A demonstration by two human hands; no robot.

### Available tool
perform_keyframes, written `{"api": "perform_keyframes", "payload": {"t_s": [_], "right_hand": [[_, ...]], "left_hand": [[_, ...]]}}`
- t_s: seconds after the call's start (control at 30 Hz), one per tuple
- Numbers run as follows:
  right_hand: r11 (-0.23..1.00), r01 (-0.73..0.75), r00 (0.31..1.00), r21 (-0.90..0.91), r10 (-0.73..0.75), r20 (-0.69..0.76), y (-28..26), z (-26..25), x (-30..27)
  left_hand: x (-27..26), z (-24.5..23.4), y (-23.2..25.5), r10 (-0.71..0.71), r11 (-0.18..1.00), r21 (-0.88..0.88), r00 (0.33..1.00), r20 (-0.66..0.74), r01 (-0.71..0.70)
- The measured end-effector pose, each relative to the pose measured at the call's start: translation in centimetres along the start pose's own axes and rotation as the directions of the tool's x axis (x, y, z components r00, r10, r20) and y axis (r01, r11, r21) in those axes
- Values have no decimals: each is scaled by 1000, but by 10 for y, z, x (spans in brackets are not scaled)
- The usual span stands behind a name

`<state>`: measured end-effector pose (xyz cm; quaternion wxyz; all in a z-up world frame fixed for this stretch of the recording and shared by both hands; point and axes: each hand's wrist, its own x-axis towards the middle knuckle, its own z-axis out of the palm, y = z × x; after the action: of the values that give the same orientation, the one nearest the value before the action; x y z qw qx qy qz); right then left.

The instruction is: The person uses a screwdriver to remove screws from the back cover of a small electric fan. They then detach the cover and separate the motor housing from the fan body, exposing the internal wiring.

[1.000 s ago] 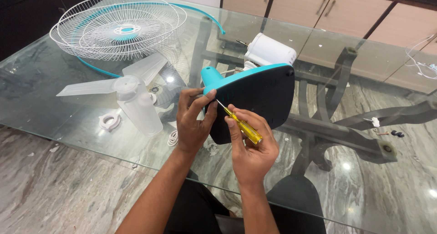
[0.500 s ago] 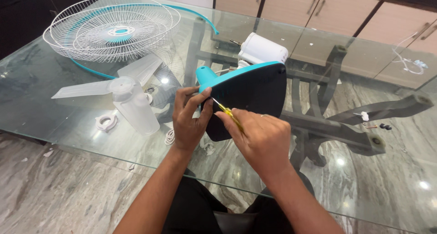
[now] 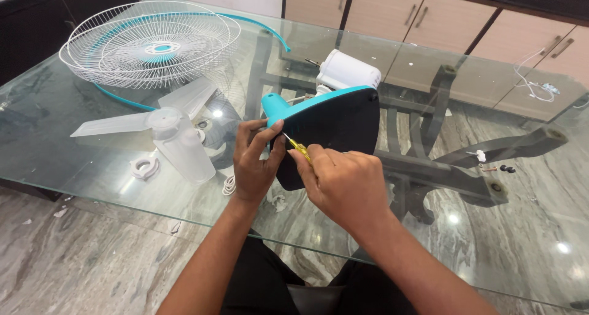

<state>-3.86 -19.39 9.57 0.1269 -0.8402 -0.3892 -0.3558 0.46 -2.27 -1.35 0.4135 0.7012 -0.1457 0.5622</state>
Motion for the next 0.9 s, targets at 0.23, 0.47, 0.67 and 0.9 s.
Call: {"api": "perform_keyframes", "payload": {"t_s": [0.23,0.47,0.67,0.9], "right_hand": [[998,52,995,44,-48,-92,-5,2,-3],[996,93,987,5,-91,-134,-4,4,-1],[997,45,990,62,-36,-136,-7,0,1],[994,31,987,106,-13,-161,-4,3,1]], "left_hand": [[-1,0,0,-10,1000,-9,1000,-2,10],[0,0,1,-15,1000,7,1000,-2,15],[1,-2,1,-17,999,37,1000,0,17],[1,-1,0,-28,999,25,1000,1,28]]}}
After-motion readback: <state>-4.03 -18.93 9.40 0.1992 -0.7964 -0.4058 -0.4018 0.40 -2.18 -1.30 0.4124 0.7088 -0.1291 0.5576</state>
